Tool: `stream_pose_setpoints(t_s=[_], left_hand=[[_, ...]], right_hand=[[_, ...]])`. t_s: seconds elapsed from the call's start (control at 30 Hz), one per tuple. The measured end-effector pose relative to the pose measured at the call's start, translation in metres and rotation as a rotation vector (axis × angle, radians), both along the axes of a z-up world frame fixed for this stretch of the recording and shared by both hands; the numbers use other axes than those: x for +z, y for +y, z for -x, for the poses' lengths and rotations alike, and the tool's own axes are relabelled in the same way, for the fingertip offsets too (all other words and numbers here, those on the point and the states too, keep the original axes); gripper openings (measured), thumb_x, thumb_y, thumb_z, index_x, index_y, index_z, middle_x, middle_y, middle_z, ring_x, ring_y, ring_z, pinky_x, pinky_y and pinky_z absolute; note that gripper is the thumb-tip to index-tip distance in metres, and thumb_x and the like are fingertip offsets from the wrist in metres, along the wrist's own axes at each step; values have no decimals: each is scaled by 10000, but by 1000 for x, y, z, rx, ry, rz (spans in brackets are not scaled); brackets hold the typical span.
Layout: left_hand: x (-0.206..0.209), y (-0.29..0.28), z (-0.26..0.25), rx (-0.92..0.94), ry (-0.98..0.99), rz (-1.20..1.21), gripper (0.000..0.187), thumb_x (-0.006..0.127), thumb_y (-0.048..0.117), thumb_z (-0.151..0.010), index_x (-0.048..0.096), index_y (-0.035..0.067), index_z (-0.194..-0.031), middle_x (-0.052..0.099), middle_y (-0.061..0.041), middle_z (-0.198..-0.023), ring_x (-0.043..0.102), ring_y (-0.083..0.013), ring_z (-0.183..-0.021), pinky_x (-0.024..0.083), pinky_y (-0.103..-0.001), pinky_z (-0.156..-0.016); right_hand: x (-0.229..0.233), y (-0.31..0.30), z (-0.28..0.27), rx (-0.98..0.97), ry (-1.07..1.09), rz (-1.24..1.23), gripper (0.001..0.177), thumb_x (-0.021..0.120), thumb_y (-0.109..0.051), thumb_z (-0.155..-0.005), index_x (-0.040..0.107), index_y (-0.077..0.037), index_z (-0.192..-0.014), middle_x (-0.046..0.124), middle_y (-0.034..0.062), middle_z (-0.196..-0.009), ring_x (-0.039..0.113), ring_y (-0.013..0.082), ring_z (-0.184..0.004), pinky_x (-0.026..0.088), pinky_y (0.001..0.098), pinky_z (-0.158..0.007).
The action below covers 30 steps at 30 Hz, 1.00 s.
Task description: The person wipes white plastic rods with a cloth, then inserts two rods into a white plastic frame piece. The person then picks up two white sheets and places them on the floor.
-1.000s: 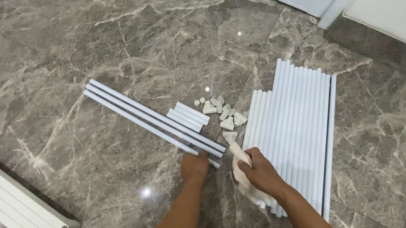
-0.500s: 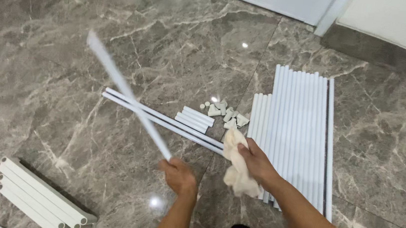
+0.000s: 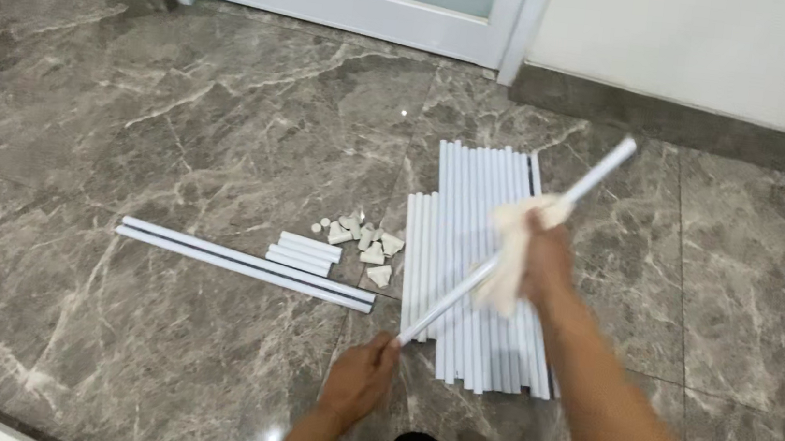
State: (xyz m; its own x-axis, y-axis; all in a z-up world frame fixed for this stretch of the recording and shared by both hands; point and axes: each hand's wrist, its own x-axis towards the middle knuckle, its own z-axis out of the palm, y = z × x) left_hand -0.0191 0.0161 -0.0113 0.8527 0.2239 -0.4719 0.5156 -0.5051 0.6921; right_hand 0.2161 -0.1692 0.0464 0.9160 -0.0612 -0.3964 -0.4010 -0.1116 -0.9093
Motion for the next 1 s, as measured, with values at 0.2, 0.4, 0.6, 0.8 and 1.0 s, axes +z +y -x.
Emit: stream_pose_setpoints(t_s=[0.2,0.4,0.6,0.8,1.0], left_hand=[[3,21,13,-105,137,-2,497,426,468,-1015,634,210,-1385,763,-165,-859,713,-297,-777,584,-429,-808],[32,-39,-30,-32,-250,26,480,432,447,-1043,699,71,-1178,730,-249,-859,711,-412,-830,542,-491,-784],[69,-92,-26,11,-107,197,411,431,396,-1020,553,33,-1168,716,-283,-874,737,-449,-847,546,-527,-793],[70,-115,-45,-129,-411,-25,407,450,380,-1079,543,-10,-1151,678,-324,-891,645,-526,-904,476,-584,-804],[54,-155,-85,-312,-303,101,502,634,425,-988,549,-21,-1200,700,-232,-896,708,-388,-886,555,-490,-805]], right_hand=[[-3,-83,-51,-286,-175,-275,285,481,-243,-1072,519,-58,-1285,683,124,-1123,724,253,-956,640,434,-853],[-21,-3,34,44,-82,-144,366,451,-261,-1122,444,42,-1326,601,173,-1119,603,281,-956,539,480,-850],[38,-3,50,149,-122,91,411,517,-291,-1045,538,5,-1330,662,213,-1211,645,297,-1088,523,432,-918],[44,-41,61,334,-384,207,509,562,-315,-1027,488,73,-1348,610,291,-1289,579,409,-1206,458,510,-999],[-20,-116,44,509,-267,826,603,492,-404,-1027,410,101,-1346,631,372,-1208,622,514,-1154,468,549,-1016]])
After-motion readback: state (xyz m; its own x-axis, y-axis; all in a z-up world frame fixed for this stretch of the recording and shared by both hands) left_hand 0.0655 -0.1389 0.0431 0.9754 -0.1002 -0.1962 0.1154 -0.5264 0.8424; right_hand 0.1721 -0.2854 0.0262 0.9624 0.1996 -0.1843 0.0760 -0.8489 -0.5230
